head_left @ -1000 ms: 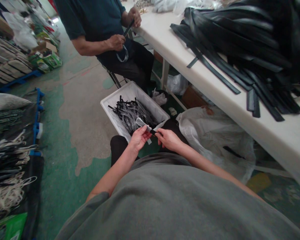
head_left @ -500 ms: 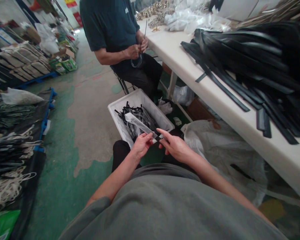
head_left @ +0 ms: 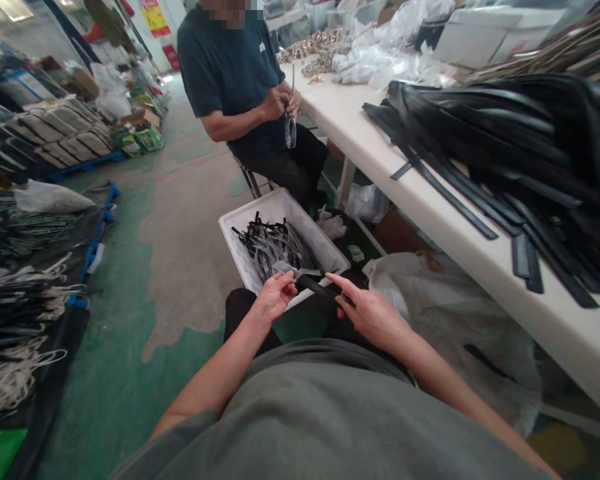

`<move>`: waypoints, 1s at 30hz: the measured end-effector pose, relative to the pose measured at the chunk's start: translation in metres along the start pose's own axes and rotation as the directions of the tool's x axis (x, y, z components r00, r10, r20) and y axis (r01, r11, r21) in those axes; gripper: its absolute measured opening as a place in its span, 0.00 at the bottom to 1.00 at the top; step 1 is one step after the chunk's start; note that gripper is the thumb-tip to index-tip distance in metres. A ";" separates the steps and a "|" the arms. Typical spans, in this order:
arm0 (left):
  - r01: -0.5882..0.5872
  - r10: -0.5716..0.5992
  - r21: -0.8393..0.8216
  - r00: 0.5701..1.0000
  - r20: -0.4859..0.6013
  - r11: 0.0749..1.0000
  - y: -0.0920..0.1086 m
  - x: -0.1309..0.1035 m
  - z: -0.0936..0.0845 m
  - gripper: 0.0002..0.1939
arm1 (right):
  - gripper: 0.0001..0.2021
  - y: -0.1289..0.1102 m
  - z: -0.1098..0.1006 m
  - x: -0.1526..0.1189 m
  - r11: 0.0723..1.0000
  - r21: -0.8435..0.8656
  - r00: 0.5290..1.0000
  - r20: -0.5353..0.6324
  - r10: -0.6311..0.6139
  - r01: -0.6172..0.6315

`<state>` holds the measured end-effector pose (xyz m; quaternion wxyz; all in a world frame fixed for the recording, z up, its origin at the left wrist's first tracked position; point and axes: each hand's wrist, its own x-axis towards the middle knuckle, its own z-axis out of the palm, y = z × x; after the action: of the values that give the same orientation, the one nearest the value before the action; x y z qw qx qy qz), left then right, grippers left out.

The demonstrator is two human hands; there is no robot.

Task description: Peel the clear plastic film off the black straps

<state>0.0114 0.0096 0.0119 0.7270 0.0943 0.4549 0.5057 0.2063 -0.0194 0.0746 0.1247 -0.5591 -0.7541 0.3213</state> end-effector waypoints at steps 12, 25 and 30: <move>0.003 -0.005 0.053 0.999 0.040 0.999 -0.009 -0.003 0.002 0.16 | 0.22 0.005 0.006 -0.002 0.999 0.038 0.999 0.037 0.012 -0.014; 0.104 -0.121 0.116 0.981 0.153 0.988 -0.017 -0.007 0.009 0.13 | 0.20 0.003 0.008 0.007 0.979 0.202 0.999 -0.012 0.033 -0.030; 0.036 -0.046 0.089 0.993 0.104 0.995 -0.010 -0.007 0.013 0.13 | 0.20 0.004 0.007 0.005 0.946 0.323 0.999 -0.011 0.034 -0.029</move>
<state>0.0271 0.0031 0.0170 0.7556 0.1432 0.4389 0.4647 0.2036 -0.0164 0.0660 0.2153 -0.5457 -0.6814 0.4376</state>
